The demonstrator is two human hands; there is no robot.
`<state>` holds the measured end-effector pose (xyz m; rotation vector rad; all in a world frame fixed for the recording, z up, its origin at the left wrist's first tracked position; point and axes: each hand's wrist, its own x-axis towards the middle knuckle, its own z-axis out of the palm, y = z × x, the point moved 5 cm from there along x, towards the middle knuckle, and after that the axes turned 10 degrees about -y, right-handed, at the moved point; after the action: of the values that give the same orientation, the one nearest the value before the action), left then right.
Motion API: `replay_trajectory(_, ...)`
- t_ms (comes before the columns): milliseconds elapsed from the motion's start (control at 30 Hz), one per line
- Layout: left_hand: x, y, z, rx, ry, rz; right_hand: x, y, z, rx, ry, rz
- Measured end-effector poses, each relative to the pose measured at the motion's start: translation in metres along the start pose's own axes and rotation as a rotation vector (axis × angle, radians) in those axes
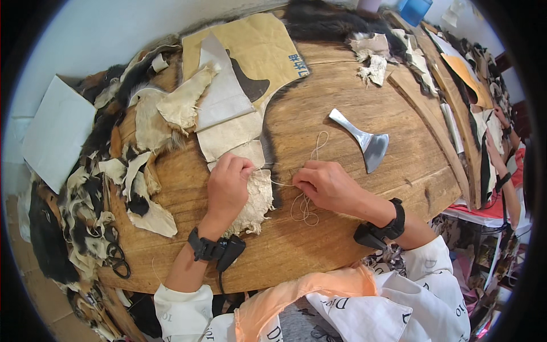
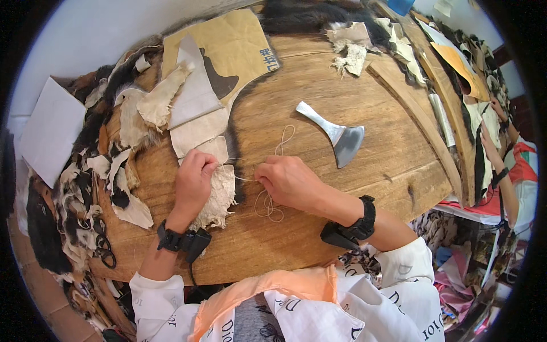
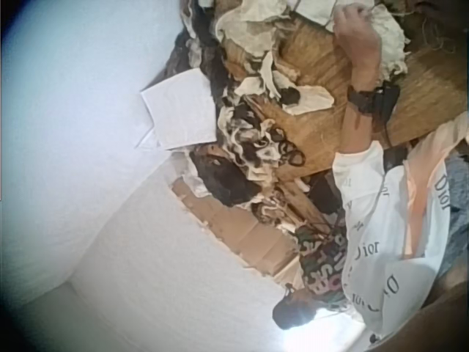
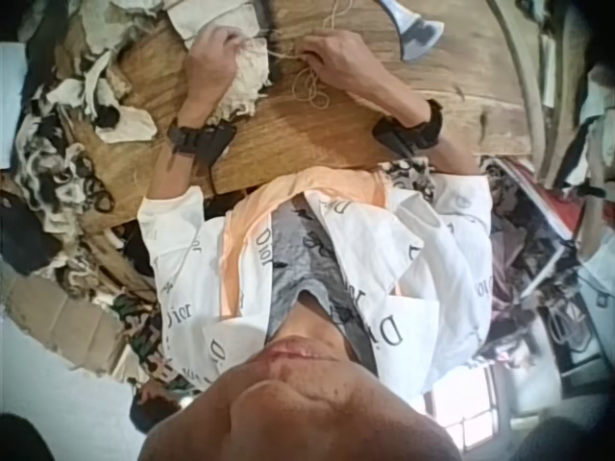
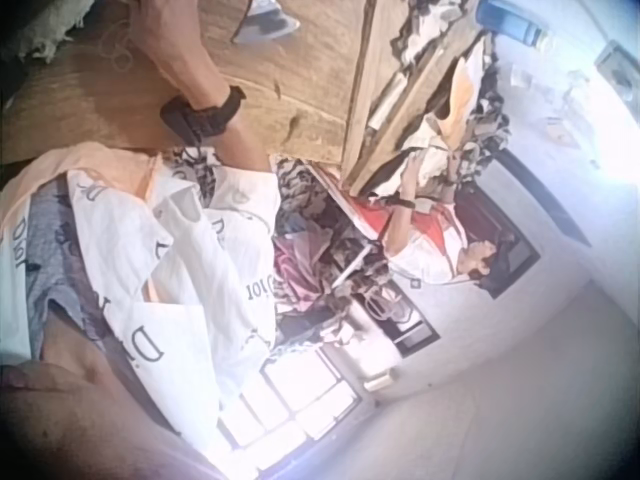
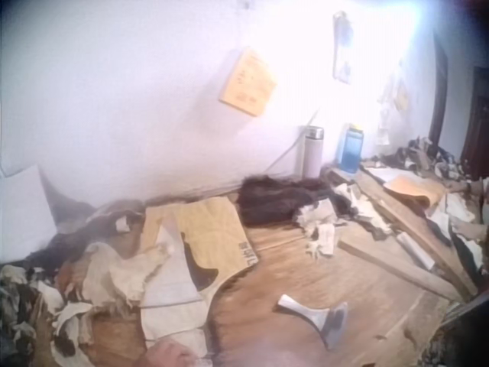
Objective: Sewing and trimming strips of animal fur together on a workshop table.
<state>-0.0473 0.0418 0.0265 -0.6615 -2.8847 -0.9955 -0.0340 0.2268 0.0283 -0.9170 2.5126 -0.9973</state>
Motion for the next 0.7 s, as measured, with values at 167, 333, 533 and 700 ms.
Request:
replay_trajectory(167, 0.0, -0.008, 0.0, -0.019, -0.028, -0.127, -0.004, -0.02, -0.021, -0.044, -0.045, -0.031)
replay_trajectory(333, 0.001, -0.009, 0.004, 0.073, -0.009, -0.119, -0.029, -0.082, -0.046, 0.271, -0.374, -0.398)
replay_trajectory(533, -0.002, 0.002, -0.021, -0.079, 0.0, -0.097, 0.004, -0.082, -0.035, 0.434, -0.359, -0.458)
replay_trajectory(700, -0.02, 0.041, -0.022, -0.071, -0.289, 0.284, 0.034, -0.037, -0.002, 0.255, -0.063, -0.164)
